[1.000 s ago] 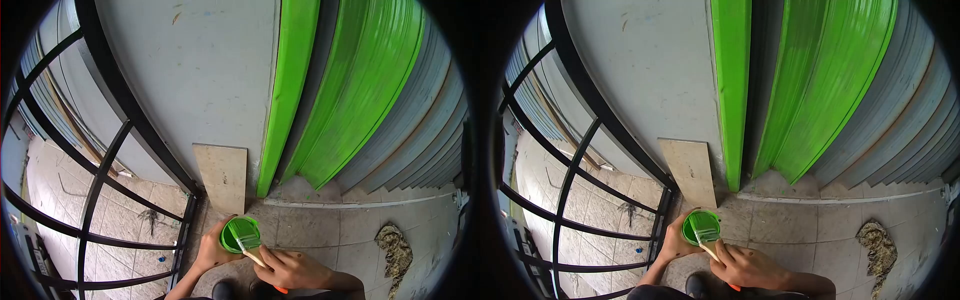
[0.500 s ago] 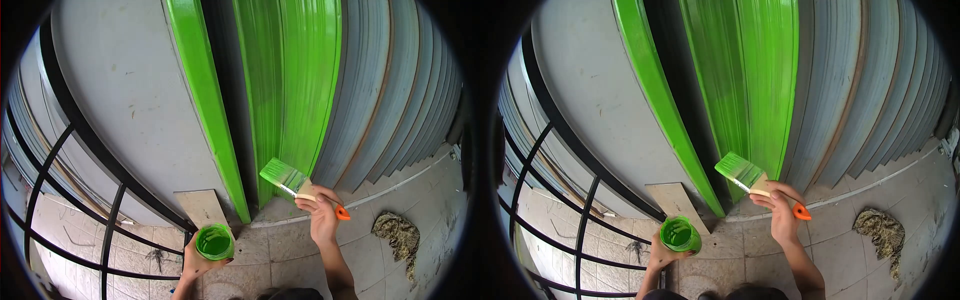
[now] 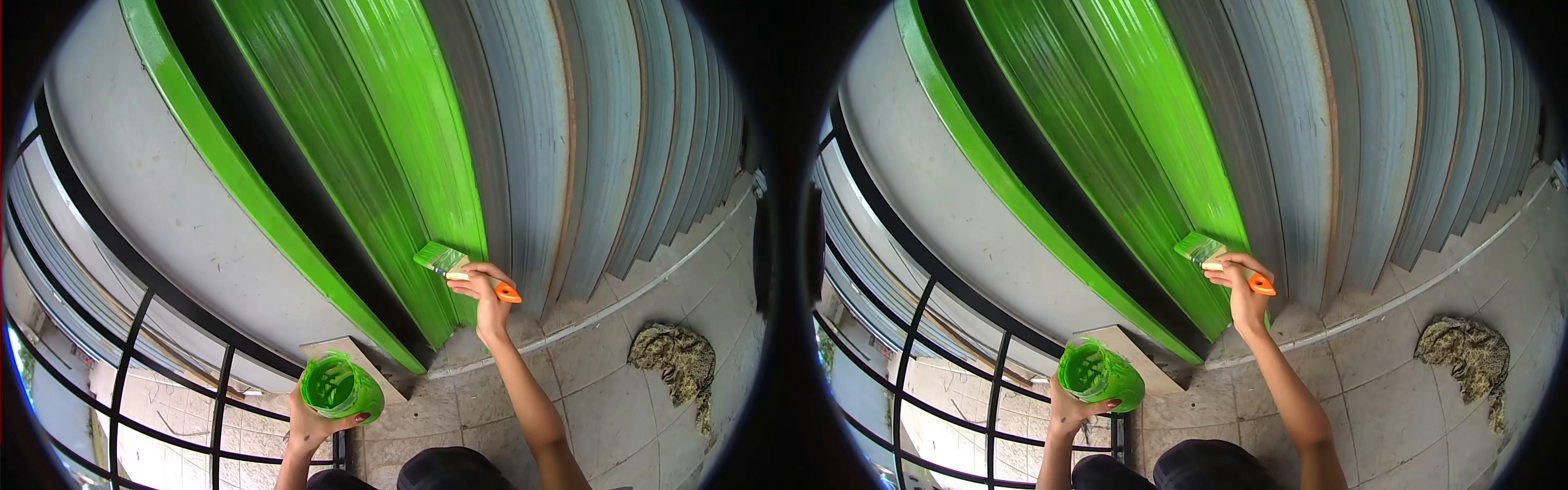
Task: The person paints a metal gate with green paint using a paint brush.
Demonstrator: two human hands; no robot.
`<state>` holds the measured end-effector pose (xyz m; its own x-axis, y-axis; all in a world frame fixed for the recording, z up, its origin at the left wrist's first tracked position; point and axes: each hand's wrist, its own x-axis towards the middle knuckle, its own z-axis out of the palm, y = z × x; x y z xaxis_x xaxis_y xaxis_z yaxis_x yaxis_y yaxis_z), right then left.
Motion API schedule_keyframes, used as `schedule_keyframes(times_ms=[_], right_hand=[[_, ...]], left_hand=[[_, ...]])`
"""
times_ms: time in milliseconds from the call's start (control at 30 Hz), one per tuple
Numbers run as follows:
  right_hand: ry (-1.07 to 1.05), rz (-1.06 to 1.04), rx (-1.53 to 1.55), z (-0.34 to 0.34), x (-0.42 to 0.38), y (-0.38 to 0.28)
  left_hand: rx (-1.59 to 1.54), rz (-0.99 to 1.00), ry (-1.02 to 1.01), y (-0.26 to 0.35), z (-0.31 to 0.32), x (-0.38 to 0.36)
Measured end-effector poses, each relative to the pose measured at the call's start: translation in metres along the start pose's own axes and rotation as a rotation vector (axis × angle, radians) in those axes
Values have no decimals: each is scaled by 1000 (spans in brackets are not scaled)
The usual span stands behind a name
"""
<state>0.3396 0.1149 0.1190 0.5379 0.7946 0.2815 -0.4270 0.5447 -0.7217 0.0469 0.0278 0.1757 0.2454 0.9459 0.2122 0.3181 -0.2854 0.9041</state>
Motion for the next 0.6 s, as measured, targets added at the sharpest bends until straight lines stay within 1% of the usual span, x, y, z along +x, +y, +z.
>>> schedule_keyframes(times_ms=[67,167,200,300,400,500,600], right_hand=[[-3,8,1,0,1,4],[-29,12,25,13,13,5],[-49,-29,20,20,21,1],[-78,-181,140,43,35,-24],[-95,-177,151,47,40,-31],[-59,-126,82,19,28,4],[23,12,-32,-17,2,33]], left_hand=[[-37,-6,-9,3,7,-1],[13,-22,-52,9,12,-4],[17,-31,-65,8,14,-5],[19,-58,-86,4,14,-10],[2,-98,-86,-3,16,-15],[-10,-70,-91,0,21,-19],[-24,-85,-108,-9,21,-20]])
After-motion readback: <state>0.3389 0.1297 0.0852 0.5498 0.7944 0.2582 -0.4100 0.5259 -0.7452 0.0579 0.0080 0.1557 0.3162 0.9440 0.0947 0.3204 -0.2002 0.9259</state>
